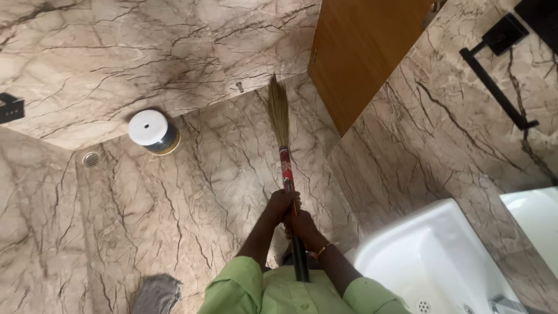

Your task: The person sweeps the bathroom floor using a broom, moving around the toilet, sink, and a small container. The person systematically covers the floor area, sweeping debris toward the center.

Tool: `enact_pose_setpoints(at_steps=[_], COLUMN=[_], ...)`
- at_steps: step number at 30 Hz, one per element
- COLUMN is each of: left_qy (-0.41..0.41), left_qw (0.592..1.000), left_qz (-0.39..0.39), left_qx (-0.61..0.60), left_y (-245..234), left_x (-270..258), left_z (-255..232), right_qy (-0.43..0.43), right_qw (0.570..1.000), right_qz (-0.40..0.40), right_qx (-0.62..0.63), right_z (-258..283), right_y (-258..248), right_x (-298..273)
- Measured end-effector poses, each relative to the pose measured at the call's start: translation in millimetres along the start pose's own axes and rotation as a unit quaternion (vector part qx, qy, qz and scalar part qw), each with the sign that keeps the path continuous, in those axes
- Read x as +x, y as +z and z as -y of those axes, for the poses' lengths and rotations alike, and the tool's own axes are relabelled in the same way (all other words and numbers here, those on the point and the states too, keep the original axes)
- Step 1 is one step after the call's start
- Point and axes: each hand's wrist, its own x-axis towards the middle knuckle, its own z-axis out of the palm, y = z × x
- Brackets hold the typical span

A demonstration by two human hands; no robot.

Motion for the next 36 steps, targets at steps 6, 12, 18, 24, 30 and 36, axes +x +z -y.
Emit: enact_pose_setpoints(at_steps=[6, 12, 18, 24, 30, 36], left_qy=[-0.075, -0.094, -0.124, -0.184, -0.227, -0.226], left_qw=[0.996, 0.993, 0.981, 0.966, 0.953, 0.945], left_qz=[-0.02, 0.013, 0.053, 0.074, 0.105, 0.07], left_qx=[0.043, 0.074, 0.139, 0.168, 0.172, 0.224], left_y=[7, 3, 9, -1, -11, 3], left_x=[24, 83, 124, 145, 160, 184], left_z=[-10, -4, -49, -67, -62, -68], right_qy=[0.018, 0.027, 0.031, 0.056, 0.058, 0.077], right_qw=[0.997, 0.997, 0.988, 0.977, 0.968, 0.971], right_qz=[0.005, -0.066, -0.095, -0.16, -0.169, -0.188], right_qx=[0.069, 0.033, 0.116, 0.127, 0.178, 0.126], right_z=[10, 19, 56, 66, 63, 83], right_y=[-4, -10, 10, 32, 40, 23], right_x=[20, 63, 93, 116, 127, 144])
